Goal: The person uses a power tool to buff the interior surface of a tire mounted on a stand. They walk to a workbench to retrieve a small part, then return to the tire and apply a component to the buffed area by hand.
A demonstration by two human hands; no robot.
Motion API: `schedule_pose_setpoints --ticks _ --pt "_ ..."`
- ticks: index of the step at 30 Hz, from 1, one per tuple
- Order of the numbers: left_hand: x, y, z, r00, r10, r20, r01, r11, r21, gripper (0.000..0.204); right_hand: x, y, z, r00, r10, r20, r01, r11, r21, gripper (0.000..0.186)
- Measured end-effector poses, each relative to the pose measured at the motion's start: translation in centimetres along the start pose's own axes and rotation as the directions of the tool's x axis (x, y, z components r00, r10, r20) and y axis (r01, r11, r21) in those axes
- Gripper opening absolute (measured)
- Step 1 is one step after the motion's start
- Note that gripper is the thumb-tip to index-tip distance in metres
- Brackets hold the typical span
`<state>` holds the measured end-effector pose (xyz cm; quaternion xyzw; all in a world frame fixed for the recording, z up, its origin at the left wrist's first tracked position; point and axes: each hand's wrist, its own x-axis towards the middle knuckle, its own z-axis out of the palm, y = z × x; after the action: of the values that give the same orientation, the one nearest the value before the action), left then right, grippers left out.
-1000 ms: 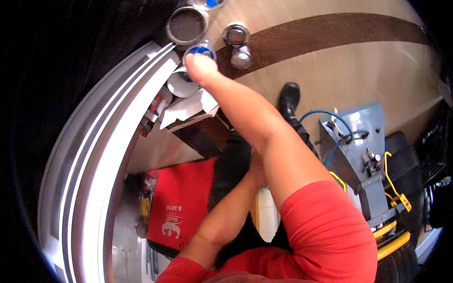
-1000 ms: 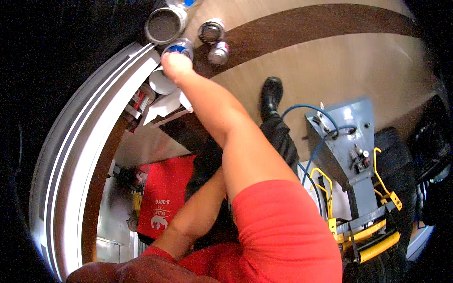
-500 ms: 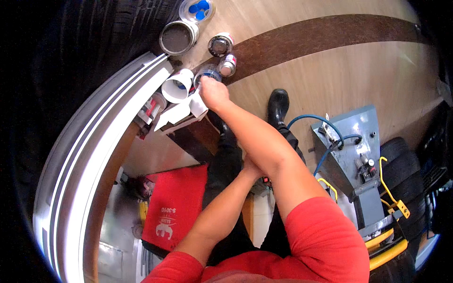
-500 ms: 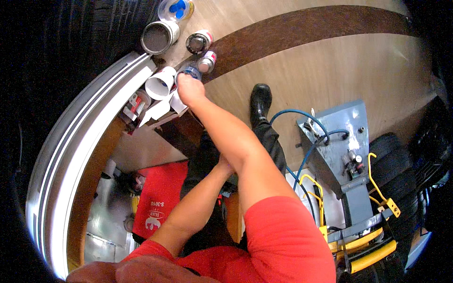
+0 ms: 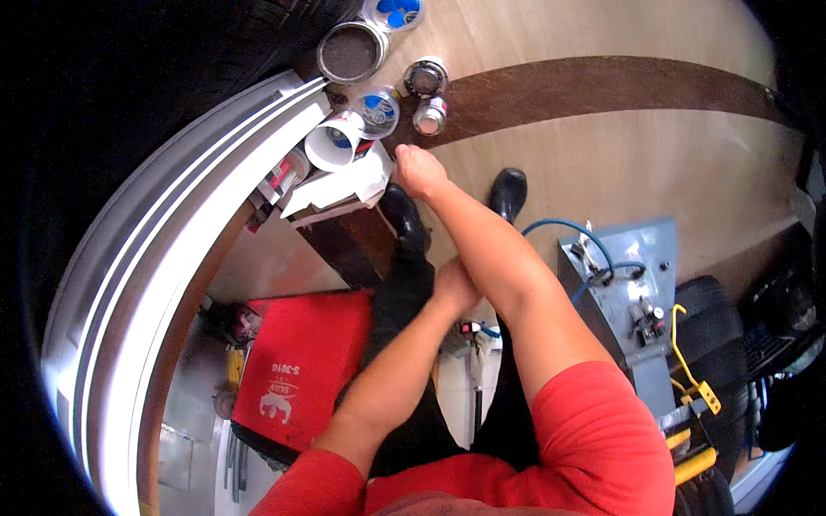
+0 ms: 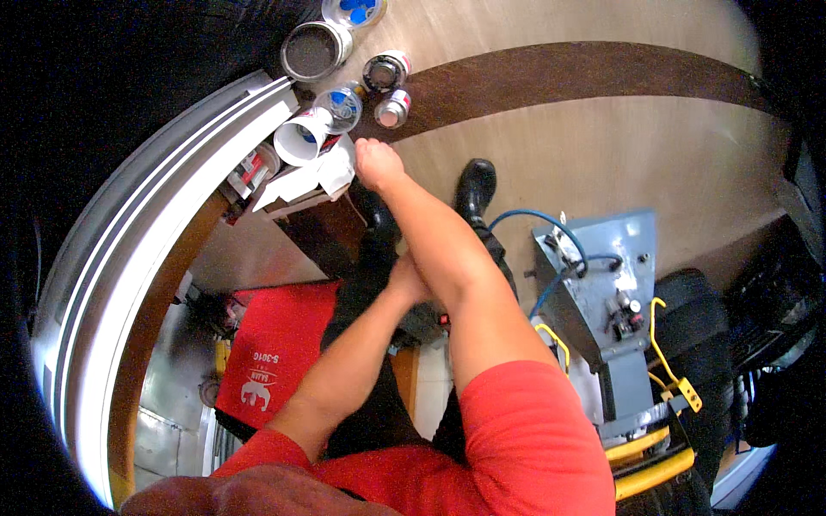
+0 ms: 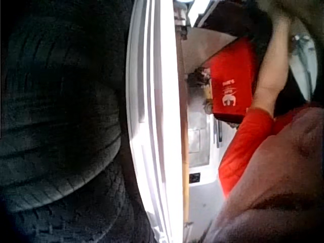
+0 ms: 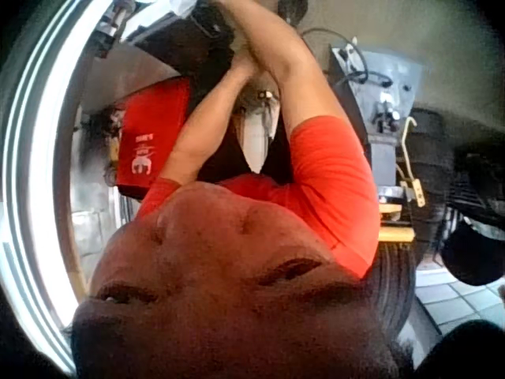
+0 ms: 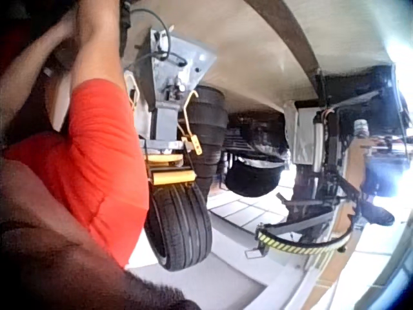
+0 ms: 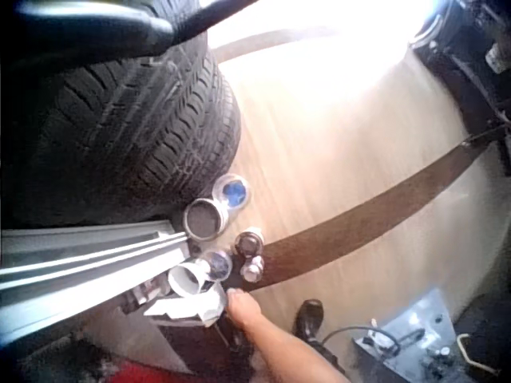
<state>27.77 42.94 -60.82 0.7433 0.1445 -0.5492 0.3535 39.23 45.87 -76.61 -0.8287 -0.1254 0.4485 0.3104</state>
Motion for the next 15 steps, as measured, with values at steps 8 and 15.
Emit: schedule_pose_setpoints --ticks 8,15 --pt "-10.2 -4.0 0.2 0.995 -0.002 -0.104 0.019 0.985 0.170 0.041 -24.8 6.7 -10.4 0.980 0.195 0.027 -0.197 0.970 0.146 0.021" --pt "-26.0 1.9 -4.3 0.980 0.193 -0.043 -0.169 0.930 0.326 0.043 -55.0 11.3 -20.8 0.813 0.575 -0.092 -0.578 0.816 -0.011 0.018"
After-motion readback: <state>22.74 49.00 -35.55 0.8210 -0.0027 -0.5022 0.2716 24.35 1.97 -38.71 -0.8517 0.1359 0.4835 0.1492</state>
